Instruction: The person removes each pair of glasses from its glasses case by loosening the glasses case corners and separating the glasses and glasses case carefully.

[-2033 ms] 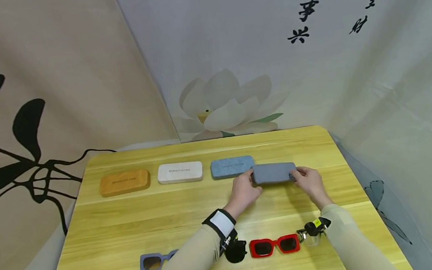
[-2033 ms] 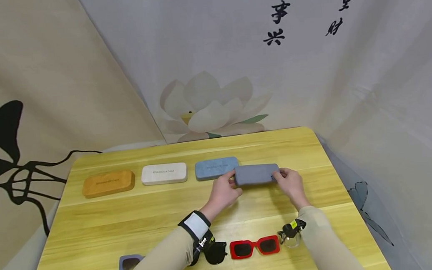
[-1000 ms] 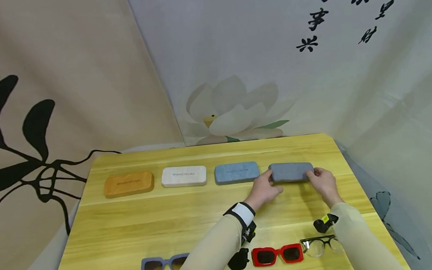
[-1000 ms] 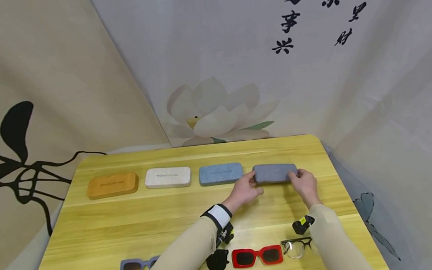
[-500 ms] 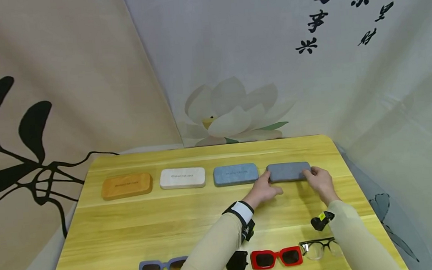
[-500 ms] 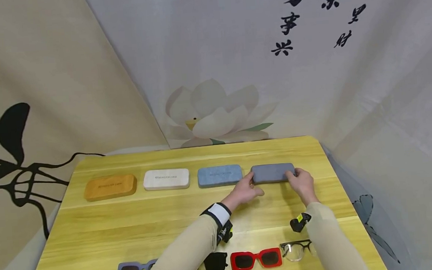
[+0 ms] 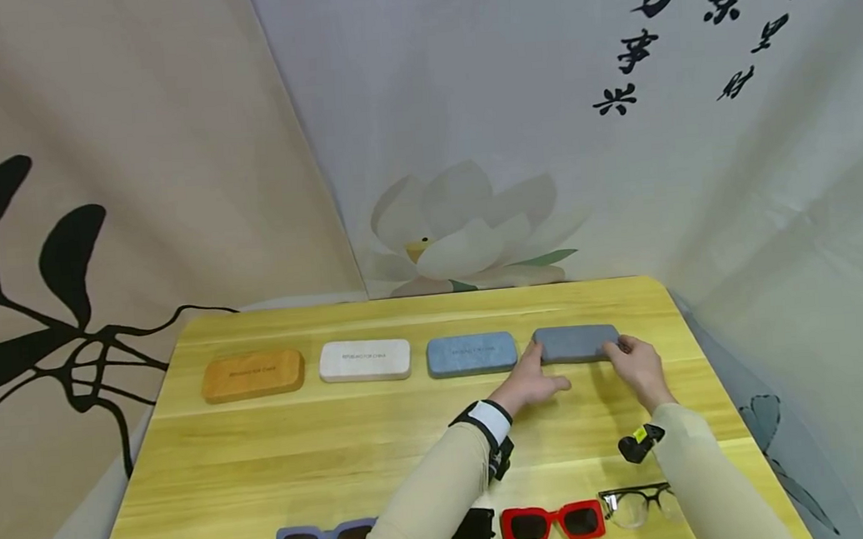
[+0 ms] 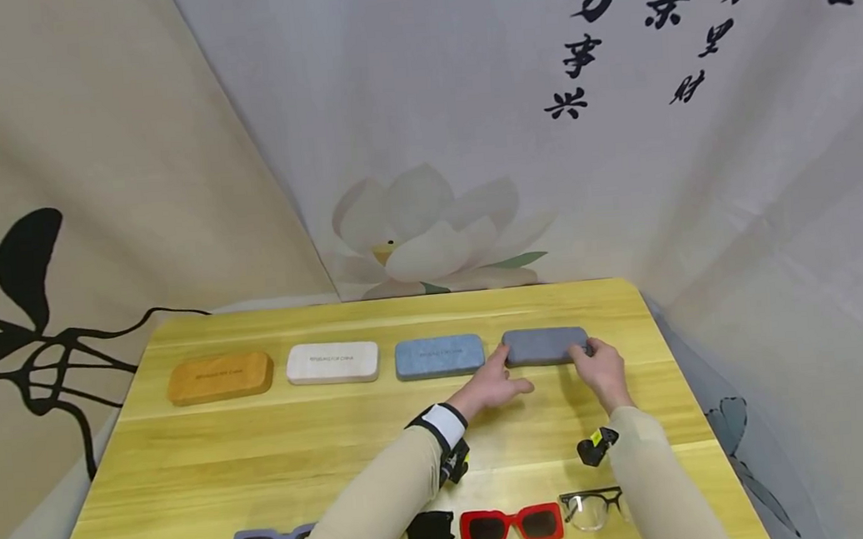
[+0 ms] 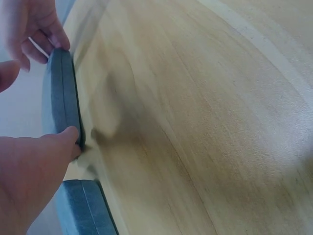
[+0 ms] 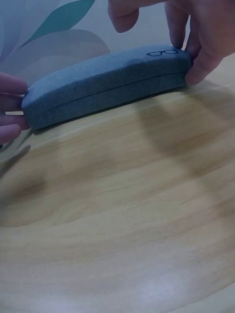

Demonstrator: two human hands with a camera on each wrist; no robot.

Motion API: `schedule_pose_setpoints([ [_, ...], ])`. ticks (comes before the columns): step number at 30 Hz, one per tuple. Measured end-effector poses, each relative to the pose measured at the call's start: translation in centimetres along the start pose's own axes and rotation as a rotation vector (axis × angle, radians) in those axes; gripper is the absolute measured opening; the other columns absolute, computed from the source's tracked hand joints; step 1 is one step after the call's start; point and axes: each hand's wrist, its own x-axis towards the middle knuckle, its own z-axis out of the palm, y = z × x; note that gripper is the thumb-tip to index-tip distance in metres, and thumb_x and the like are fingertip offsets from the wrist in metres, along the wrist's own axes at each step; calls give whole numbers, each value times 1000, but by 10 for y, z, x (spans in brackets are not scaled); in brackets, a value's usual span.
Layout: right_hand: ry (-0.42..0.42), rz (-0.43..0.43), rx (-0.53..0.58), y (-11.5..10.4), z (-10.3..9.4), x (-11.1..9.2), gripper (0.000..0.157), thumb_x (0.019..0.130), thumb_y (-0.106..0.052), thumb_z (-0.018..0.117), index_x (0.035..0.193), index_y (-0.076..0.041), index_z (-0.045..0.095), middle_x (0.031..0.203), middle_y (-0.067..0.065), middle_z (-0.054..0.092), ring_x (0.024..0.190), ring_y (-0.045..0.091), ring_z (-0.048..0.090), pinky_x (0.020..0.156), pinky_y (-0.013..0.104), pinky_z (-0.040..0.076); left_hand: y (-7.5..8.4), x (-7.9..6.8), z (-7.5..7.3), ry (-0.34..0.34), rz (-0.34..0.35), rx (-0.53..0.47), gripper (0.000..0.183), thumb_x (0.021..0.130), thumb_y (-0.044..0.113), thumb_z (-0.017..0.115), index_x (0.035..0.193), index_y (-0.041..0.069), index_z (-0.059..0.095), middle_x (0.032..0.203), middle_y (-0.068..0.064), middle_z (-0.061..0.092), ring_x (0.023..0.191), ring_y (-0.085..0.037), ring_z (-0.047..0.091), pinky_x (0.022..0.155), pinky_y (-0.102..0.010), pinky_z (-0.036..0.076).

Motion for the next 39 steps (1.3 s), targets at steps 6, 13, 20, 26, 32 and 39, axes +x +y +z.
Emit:
schedule_pose_setpoints([
  [6,19,-8,-24,-2,4,0,75,107,-39,46,159,10,24,158,36,32,144,51,35,115,61,37,0,-1,-1,17,-3,3,92,94,27,73,165,5,20,173,-12,14,158,-28,18,125,-43,25],
  [13,-7,-4,-58,-5,7,-2,75,108,-38,45,159,11,21,159,37,30,144,52,35,114,61,38,4,-7,-4,31,-6,30,89,95,31,70,165,6,22,172,-11,17,157,-28,20,125,-43,26],
  [20,9,-71,-102,-5,5,-7,72,108,-36,46,159,10,24,160,37,27,145,55,30,113,65,36,11,-23,-18,8,14,-1,88,97,36,68,166,11,21,172,-7,21,157,-28,22,124,-47,29],
  [26,39,-196,-161,-11,4,-15,69,109,-32,48,159,8,25,163,35,21,150,54,20,120,66,24,11,-43,-41,-22,75,65,84,100,40,64,166,14,19,172,-6,19,157,-28,22,124,-49,28],
  [32,65,-313,-193,-15,5,-28,66,109,-33,48,157,10,30,161,35,25,144,55,31,115,67,32,-1,-65,-68,-29,134,162,84,100,37,63,166,11,17,172,-8,17,157,-29,21,125,-49,25],
  [39,57,-366,-198,-20,9,-37,66,109,-36,49,157,7,33,162,34,25,134,57,42,107,68,40,-18,-89,-95,-12,187,254,83,100,34,64,165,8,20,172,-13,19,157,-33,21,124,-52,25],
])
